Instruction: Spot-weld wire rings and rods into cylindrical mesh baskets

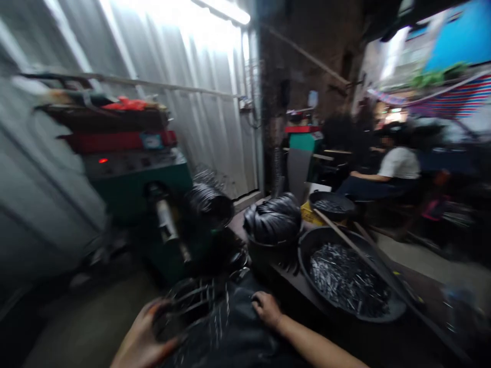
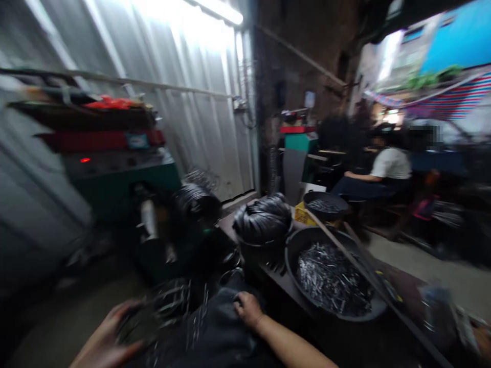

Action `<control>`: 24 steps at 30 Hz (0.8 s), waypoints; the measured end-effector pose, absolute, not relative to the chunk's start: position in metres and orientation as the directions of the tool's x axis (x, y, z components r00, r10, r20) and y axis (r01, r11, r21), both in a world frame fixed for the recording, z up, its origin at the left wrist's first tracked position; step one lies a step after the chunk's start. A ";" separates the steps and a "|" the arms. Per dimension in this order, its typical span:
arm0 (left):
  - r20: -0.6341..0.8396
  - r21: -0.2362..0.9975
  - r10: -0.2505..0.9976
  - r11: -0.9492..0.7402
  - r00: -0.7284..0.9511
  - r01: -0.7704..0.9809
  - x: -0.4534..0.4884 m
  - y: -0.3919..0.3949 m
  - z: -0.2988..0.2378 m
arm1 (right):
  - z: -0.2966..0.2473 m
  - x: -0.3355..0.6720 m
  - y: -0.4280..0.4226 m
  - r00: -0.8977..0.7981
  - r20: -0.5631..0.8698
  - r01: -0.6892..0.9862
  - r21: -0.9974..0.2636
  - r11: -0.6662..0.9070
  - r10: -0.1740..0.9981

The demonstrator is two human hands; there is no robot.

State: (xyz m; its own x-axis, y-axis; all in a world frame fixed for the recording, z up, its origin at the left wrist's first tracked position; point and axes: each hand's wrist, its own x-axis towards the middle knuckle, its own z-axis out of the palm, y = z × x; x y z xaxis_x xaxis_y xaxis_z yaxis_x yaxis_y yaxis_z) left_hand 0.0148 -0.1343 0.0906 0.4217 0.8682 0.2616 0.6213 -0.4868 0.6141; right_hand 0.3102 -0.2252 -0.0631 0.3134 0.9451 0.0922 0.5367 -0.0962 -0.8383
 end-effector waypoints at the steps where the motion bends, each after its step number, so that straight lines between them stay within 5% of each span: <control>1: 0.307 0.584 0.871 -0.491 0.383 0.647 0.016 -0.133 0.091 | -0.068 0.312 -0.223 0.285 0.068 0.573 -0.812 -0.113 0.956; 5: 0.353 0.484 0.904 -0.398 0.242 0.779 0.033 -0.119 0.088 | -0.050 0.317 -0.201 0.126 0.001 0.582 -0.810 -0.073 0.992; 10: 0.268 0.412 0.924 -0.366 0.272 0.834 0.048 -0.106 0.071 | 0.032 0.297 -0.150 -0.174 -0.004 0.458 -0.886 0.077 0.985; 14: 0.238 0.433 0.933 -0.350 0.269 0.831 0.052 -0.100 0.055 | 0.072 0.270 -0.110 -0.417 -0.203 0.479 -0.878 0.024 0.886; 20: 0.196 0.452 0.941 -0.337 0.276 0.826 0.057 -0.092 0.045 | 0.065 0.238 -0.083 -0.387 -0.171 0.585 -0.805 0.098 0.906; 24: 0.145 0.451 0.957 -0.291 0.252 0.844 0.061 -0.091 0.048 | 0.058 0.226 -0.092 -0.330 -0.060 0.779 -0.580 0.236 0.942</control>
State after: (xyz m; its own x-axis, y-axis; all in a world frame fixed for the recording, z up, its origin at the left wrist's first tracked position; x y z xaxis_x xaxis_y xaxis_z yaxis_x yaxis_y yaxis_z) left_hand 0.0610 -0.0906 0.0481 0.2523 0.9567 0.1450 0.8440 -0.2909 0.4505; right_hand 0.2265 -0.0925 0.0581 -0.3301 0.9420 -0.0601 0.7794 0.2361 -0.5803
